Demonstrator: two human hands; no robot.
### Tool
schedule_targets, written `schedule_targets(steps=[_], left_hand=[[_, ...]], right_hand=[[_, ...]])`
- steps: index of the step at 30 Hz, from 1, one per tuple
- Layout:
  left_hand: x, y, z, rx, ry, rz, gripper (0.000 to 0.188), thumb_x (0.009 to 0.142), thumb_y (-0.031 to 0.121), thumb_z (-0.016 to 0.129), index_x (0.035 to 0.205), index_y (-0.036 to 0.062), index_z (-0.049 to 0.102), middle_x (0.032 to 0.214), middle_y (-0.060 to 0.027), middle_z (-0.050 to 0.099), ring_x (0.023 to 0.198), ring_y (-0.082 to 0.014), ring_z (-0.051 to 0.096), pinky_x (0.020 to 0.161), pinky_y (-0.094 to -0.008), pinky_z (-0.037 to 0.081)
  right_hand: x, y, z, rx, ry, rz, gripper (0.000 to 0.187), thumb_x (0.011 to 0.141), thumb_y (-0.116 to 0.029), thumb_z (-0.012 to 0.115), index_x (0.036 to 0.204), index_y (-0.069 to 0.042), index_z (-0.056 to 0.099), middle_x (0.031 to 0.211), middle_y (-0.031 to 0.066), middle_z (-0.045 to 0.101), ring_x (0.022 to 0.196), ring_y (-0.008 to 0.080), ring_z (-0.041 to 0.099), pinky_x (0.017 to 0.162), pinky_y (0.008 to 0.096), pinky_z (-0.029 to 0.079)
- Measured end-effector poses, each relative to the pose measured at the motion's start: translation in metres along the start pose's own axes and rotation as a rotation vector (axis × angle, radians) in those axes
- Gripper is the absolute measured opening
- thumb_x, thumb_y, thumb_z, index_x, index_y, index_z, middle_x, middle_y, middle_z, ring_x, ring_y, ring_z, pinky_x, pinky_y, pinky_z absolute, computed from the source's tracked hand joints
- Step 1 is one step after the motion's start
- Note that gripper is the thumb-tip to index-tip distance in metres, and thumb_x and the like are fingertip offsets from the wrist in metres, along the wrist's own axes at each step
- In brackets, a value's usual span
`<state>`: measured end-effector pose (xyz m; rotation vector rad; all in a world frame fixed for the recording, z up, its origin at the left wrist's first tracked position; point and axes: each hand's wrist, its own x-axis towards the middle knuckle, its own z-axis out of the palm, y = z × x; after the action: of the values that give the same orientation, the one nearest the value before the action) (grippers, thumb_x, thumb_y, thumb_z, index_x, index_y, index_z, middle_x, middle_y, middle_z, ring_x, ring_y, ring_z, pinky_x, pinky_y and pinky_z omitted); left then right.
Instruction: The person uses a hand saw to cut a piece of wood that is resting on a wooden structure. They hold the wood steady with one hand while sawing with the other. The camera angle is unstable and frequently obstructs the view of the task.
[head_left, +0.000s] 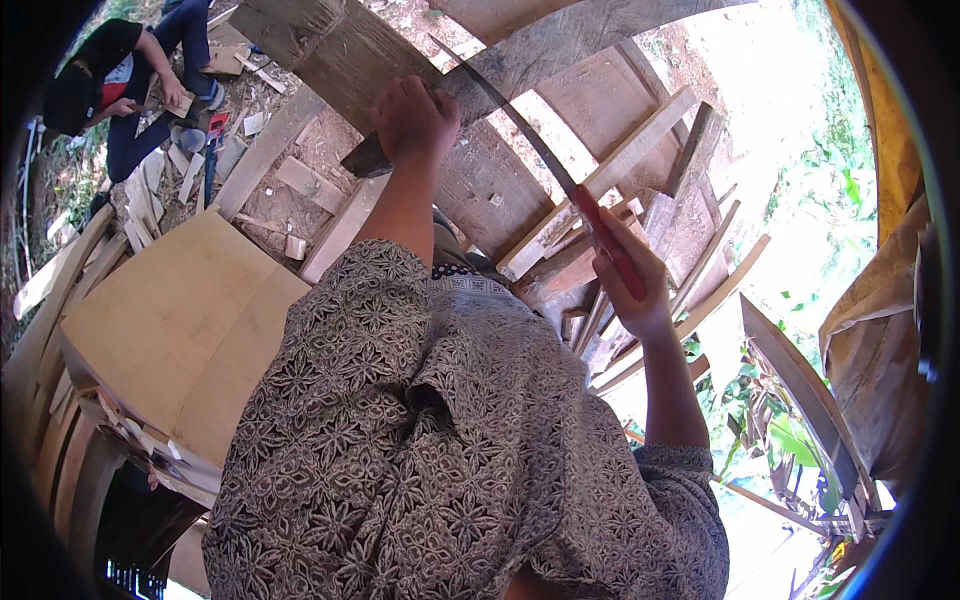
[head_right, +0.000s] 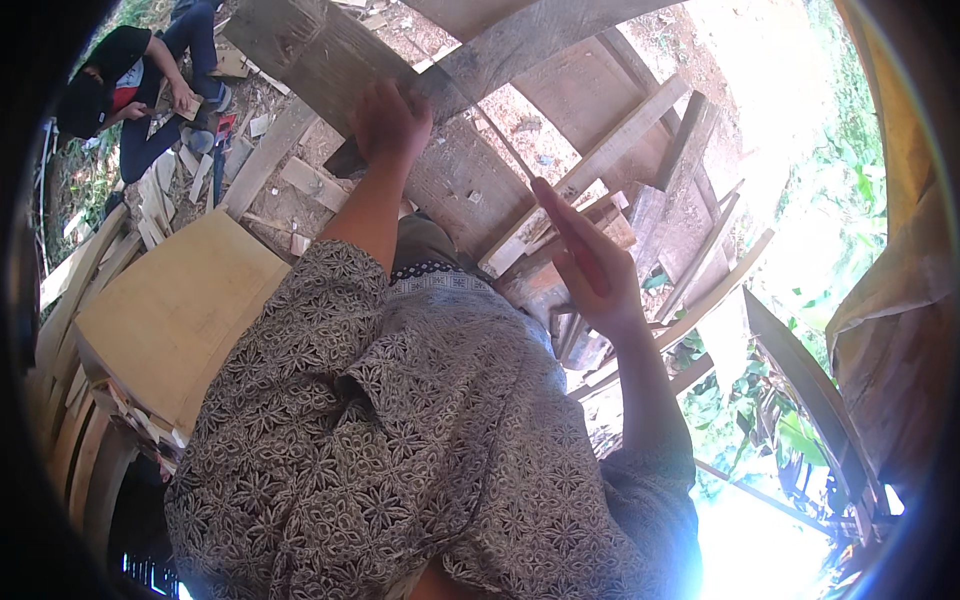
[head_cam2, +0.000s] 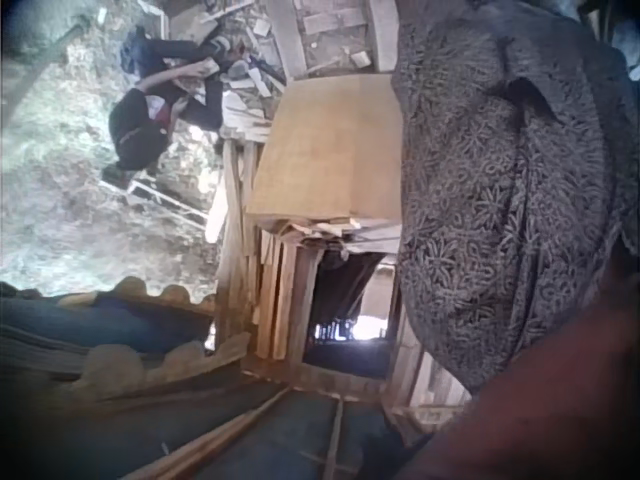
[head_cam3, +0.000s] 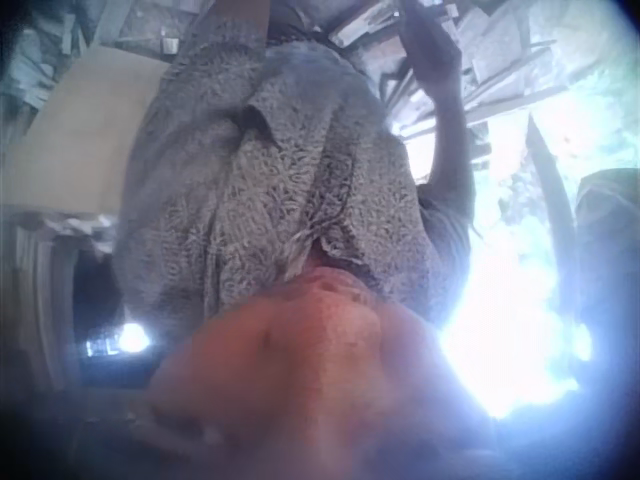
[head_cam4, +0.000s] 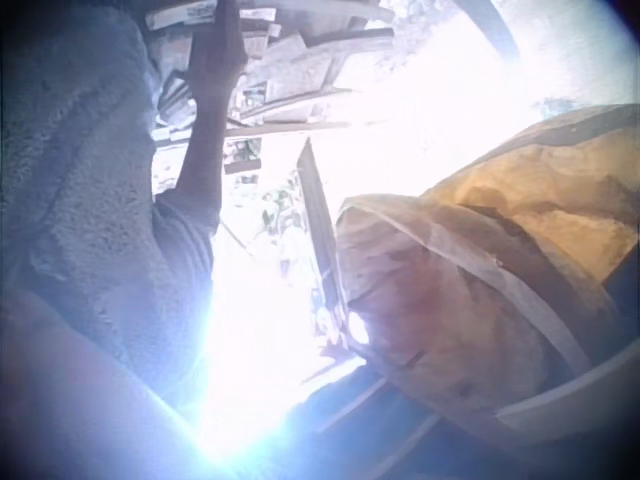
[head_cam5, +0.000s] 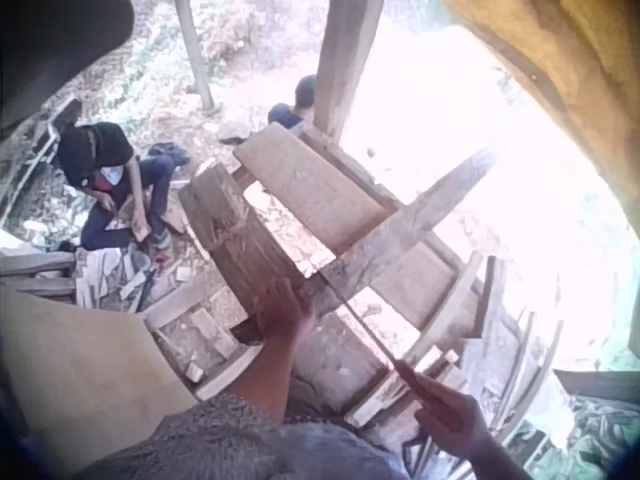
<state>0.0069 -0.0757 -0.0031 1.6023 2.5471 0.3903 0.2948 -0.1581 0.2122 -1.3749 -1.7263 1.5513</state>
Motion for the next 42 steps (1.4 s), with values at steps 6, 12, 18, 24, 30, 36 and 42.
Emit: schedule_targets(steps=[6, 12, 18, 24, 30, 36, 42], left_hand=[[-0.004, -0.003, -0.004, -0.046, 0.029, 0.07, 0.039, 0.094, 0.042, 0.057, 0.112, 0.0075, 0.055, 0.115, -0.0142, 0.059, 0.113, -0.0336, 0.058, 0.097, -0.0546, 0.041], [-0.007, -0.025, 0.002, -0.143, 0.028, 0.321, 0.066, 0.089, 0.059, 0.062, 0.127, 0.0068, 0.049, 0.126, -0.0172, 0.052, 0.122, -0.0363, 0.05, 0.1, -0.0535, 0.039], [-0.02, -0.017, -0.039, -0.033, -0.242, 0.479, 0.091, 0.077, 0.061, 0.078, 0.139, 0.0048, 0.043, 0.134, -0.0187, 0.046, 0.126, -0.0379, 0.047, 0.105, -0.0544, 0.038], [-0.028, -0.01, -0.068, 0.239, -0.35, 0.425, 0.098, 0.075, 0.046, 0.086, 0.147, 0.0027, 0.038, 0.136, -0.0199, 0.045, 0.124, -0.0388, 0.053, 0.1, -0.0496, 0.049], [-0.023, 0.005, -0.069, 0.242, -0.395, 0.438, 0.09, 0.073, 0.036, 0.089, 0.142, 0.0014, 0.042, 0.133, -0.0203, 0.048, 0.125, -0.0387, 0.054, 0.1, -0.0488, 0.051], [-0.022, -0.009, -0.077, 0.214, -0.363, 0.531, 0.081, 0.073, 0.036, 0.088, 0.135, 0.0029, 0.047, 0.127, -0.02, 0.05, 0.12, -0.0368, 0.056, 0.098, -0.0474, 0.051], [-0.012, -0.029, -0.074, 0.067, -0.364, 0.669, 0.082, 0.073, 0.041, 0.088, 0.135, 0.0059, 0.048, 0.124, -0.0191, 0.051, 0.115, -0.0374, 0.057, 0.096, -0.0479, 0.05]], right_hand=[[-0.094, -0.017, -0.025, 0.412, 0.05, -0.059, 0.053, 0.102, -0.015, 0.059, 0.148, 0.006, 0.045, 0.152, 0.0307, 0.045, 0.146, 0.0346, 0.041, 0.121, 0.0452, 0.031], [-0.115, -0.019, -0.005, 0.351, 0.115, -0.054, 0.046, 0.101, -0.001, 0.055, 0.145, 0.008, 0.046, 0.151, 0.0305, 0.046, 0.146, 0.0354, 0.039, 0.122, 0.044, 0.029], [-0.138, 0.039, -0.019, 0.22, 0.245, 0.066, 0.043, 0.104, -0.009, 0.058, 0.145, 0.002, 0.051, 0.122, 0.0131, 0.069, 0.105, 0.0149, 0.066, 0.092, 0.0339, 0.056], [-0.152, 0.102, -0.022, 0.139, 0.163, 0.265, 0.046, 0.103, -0.015, 0.063, 0.146, -0.002, 0.053, 0.104, 0.0054, 0.068, 0.077, 0.0067, 0.063, 0.062, 0.0264, 0.059], [-0.152, 0.151, 0.017, 0.108, 0.298, 0.329, 0.044, 0.097, -0.02, 0.068, 0.138, -0.005, 0.061, 0.098, 0.0108, 0.072, 0.09, 0.0143, 0.067, 0.082, 0.0323, 0.051], [-0.132, 0.127, 0.043, 0.095, 0.5, 0.342, 0.034, 0.099, -0.026, 0.068, 0.125, -0.005, 0.071, 0.1, 0.0121, 0.076, 0.088, 0.0169, 0.07, 0.081, 0.032, 0.052], [-0.101, 0.14, 0.036, -0.096, 0.608, 0.315, 0.037, 0.095, -0.037, 0.071, 0.123, -0.013, 0.074, 0.089, 0.0148, 0.074, 0.077, 0.021, 0.069, 0.073, 0.0366, 0.051]])
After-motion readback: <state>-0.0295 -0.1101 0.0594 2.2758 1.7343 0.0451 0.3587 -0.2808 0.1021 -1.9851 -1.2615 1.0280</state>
